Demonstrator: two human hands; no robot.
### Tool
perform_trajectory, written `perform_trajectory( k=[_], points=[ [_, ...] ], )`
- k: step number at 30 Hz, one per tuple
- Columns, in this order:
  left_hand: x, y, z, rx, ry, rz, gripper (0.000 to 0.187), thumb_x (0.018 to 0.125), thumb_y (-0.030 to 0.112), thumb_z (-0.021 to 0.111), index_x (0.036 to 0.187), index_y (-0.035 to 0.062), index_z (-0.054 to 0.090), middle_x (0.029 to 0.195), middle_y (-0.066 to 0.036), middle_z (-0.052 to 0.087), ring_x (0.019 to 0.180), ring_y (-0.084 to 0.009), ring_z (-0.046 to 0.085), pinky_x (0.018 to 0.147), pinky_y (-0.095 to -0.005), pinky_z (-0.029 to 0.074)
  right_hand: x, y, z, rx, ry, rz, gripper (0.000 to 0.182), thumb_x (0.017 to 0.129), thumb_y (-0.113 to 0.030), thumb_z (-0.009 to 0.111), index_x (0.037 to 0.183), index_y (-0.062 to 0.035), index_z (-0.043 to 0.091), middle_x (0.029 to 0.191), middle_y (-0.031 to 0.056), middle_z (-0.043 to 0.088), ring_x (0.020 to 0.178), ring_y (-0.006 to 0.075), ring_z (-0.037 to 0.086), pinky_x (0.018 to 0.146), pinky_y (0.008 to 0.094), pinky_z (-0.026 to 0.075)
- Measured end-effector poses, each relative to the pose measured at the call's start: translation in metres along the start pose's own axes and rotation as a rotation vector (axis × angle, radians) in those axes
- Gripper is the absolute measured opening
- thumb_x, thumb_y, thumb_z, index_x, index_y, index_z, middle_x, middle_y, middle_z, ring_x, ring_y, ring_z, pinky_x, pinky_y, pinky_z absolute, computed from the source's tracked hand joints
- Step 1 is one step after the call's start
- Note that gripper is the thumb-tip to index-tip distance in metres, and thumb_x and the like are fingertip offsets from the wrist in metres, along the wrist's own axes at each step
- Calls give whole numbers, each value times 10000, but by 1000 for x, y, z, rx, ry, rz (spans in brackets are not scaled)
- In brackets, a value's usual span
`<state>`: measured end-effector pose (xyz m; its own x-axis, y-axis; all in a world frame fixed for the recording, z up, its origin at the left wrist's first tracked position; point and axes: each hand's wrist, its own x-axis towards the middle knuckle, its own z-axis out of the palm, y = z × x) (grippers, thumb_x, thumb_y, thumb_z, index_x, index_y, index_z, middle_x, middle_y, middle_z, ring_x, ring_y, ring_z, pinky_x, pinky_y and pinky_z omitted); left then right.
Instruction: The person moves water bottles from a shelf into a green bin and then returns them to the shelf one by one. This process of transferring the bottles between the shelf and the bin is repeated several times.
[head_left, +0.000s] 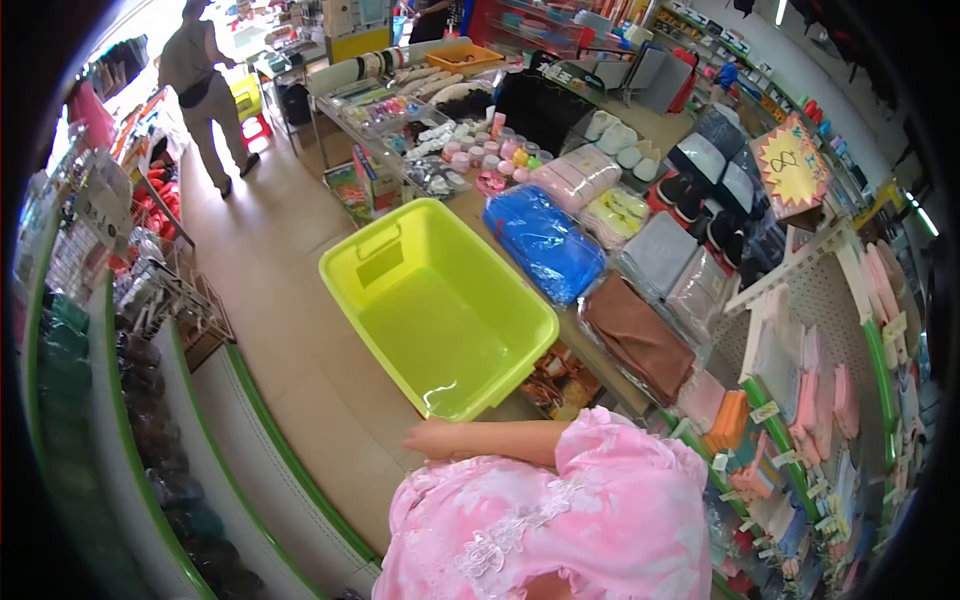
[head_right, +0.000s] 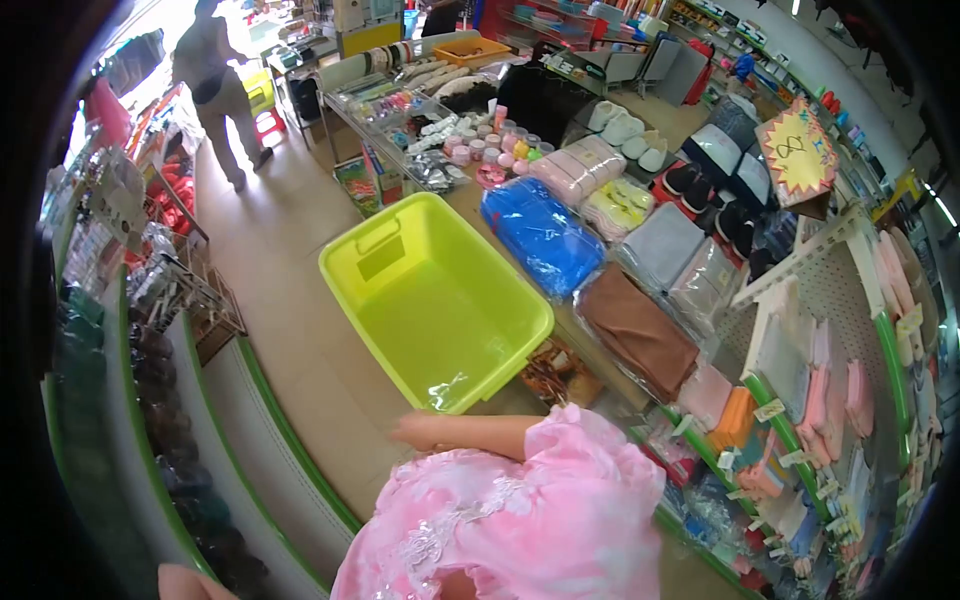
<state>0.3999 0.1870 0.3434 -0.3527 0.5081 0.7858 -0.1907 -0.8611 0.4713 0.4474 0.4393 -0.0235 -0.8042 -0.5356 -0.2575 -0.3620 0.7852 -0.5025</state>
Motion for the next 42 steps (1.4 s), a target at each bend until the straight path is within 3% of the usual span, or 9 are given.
perform_trajectory(
  k=[8,11,12,13,16,21,29,31,42],
  points=[
    [15,-41,-33,-57,128,221,240,811,99,487,587,139,414,516,18,346,412,-139,361,388,-303,286,-23,32,-26,335,-110,241,488,745,-113,576,1218,-86,462,1055,175,551,919,358,566,757,450,473],
    [47,-83,-81,-213,104,266,269,826,94,480,577,141,389,489,31,330,386,-131,344,372,-307,273,-15,88,17,264,180,44,491,771,-135,582,1241,-98,445,1071,163,551,966,349,547,804,438,459],
    [59,-109,-107,-123,215,12,235,823,67,473,600,108,410,487,-2,358,380,-135,311,366,-308,237,-25,74,3,286,176,159,504,758,-136,586,1241,-95,448,1080,183,548,972,358,547,809,431,463],
    [38,-136,-143,337,365,-149,290,835,161,491,552,115,442,453,-7,378,326,-132,260,321,-276,205,-31,66,-6,314,169,278,517,745,-138,590,1241,-93,450,1090,203,545,977,367,546,813,425,466],
    [22,-196,-167,202,414,-617,171,819,42,454,678,-11,534,469,3,308,386,-108,263,389,-270,213,-42,76,-2,375,277,345,494,752,-151,590,1227,-100,465,1111,177,551,1002,354,541,843,420,455],
    [-12,-236,-191,20,589,-936,169,822,-17,413,778,-28,577,493,30,310,417,-79,249,423,-243,218,-49,81,-7,389,304,505,462,763,-159,597,1207,-98,484,1147,158,545,1034,328,532,878,406,437],
    [-43,-163,-288,91,621,-1133,190,830,-22,398,810,-21,588,526,42,331,449,-48,251,419,-215,197,40,83,-36,296,512,719,418,751,-153,591,1161,-102,526,1101,144,568,998,314,551,828,399,462],
    [-39,-127,-311,250,635,-1035,190,825,-28,397,783,-18,582,514,45,322,440,-46,244,413,-213,192,84,73,-64,323,632,767,405,746,-147,601,1141,-93,533,1072,142,575,975,314,560,816,398,465],
    [-19,-44,-453,422,829,-802,218,865,-4,392,734,0,566,503,45,304,440,-42,255,415,-212,207,267,77,-158,215,623,412,359,742,-145,611,1094,-108,550,960,123,583,911,299,576,790,398,465]
  ],
)
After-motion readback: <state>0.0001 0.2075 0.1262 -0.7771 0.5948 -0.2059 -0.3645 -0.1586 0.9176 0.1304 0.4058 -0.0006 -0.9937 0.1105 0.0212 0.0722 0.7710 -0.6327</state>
